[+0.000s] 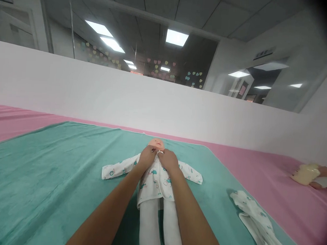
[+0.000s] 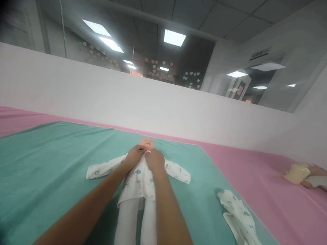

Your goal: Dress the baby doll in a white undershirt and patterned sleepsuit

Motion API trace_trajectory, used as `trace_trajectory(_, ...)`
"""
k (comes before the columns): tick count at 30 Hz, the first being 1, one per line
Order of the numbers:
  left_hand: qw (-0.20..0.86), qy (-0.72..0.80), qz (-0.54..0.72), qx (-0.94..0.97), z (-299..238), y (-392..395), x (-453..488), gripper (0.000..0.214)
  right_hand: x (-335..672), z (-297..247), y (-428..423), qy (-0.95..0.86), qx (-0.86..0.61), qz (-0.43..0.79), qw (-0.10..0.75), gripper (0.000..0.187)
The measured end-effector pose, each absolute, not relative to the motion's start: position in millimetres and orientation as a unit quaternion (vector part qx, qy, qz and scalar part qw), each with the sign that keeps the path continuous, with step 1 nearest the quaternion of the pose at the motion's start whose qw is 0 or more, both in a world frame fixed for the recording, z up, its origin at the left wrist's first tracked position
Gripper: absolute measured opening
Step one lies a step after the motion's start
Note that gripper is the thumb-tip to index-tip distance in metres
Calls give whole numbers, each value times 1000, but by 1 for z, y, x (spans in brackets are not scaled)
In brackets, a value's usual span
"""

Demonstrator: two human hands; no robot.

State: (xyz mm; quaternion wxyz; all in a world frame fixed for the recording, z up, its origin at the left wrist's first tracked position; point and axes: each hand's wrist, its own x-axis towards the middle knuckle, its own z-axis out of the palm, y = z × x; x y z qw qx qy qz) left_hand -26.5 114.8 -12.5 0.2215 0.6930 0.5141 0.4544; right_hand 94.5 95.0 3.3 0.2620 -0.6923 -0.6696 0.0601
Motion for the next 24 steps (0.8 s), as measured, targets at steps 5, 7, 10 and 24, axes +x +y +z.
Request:
trace_trajectory(5, 230, 516, 453, 690, -13, 113, -22, 22, 108, -9, 101, -644, -616, 125, 437, 24)
trace_trajectory(7, 233, 522, 456, 682, -13, 112, -22, 21, 113, -12, 103, -626, -580, 178, 489, 24)
trace_trajectory(10, 240, 523, 459, 677, -13, 112, -23, 23, 119, -16, 108, -607, -553, 243, 516, 25)
trace_trajectory(24, 243, 523, 452, 681, -9, 108, -24, 20, 120, -17, 113, -619, -531, 284, 505, 26)
